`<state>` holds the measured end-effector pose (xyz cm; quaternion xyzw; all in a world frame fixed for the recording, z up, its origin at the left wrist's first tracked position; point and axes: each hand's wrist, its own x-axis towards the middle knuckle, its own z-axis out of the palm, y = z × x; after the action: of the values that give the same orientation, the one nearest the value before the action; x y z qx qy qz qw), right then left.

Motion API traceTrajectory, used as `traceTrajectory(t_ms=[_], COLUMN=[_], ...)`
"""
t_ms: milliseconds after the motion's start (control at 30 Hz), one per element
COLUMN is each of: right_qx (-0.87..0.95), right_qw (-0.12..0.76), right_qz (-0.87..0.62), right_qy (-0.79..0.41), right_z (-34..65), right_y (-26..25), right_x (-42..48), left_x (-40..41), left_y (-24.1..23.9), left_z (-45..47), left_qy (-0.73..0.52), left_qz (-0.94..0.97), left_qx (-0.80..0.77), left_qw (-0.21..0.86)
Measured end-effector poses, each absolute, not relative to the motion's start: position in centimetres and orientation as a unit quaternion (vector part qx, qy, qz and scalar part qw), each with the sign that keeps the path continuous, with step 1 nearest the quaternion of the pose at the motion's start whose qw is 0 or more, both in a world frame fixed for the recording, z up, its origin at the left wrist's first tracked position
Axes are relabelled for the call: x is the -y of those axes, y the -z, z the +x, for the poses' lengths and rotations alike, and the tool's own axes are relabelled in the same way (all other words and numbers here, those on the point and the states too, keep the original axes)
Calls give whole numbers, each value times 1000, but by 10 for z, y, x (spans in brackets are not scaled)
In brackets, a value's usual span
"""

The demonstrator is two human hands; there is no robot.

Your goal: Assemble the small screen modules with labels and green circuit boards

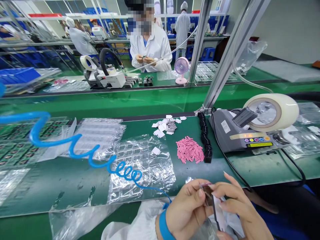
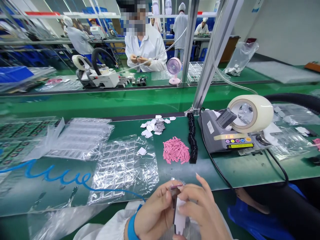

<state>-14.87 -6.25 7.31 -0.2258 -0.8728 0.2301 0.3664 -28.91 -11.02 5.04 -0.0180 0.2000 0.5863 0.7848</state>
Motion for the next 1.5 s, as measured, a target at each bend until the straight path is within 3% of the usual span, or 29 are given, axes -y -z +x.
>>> traceTrajectory(t_ms=[633,867,1133,1300,1500], right_qx=[795,848,836,878,891], right_qw=[417,371,396,346,323], right_qz=[-282,-255,-272,-278,-263], right_qy=[-337,-278,-265,-181,-183], right_z=[-145,-152,-152,-150,-155], right_y=[-80,-80,-77,-78,-83], right_x=[65,63,63,54,48], left_x=[109,109,108,109,108], left_y=[-51,-52,-50,-47,-47], left_z=[-290,-290,-290,-289,-290], left_qy=[-583,-583,-584,-580,-567], left_qz=[3,42,20,26,47], left_qx=[-201,-182,-189,-221,-228], left_qw=[787,791,789,783,790])
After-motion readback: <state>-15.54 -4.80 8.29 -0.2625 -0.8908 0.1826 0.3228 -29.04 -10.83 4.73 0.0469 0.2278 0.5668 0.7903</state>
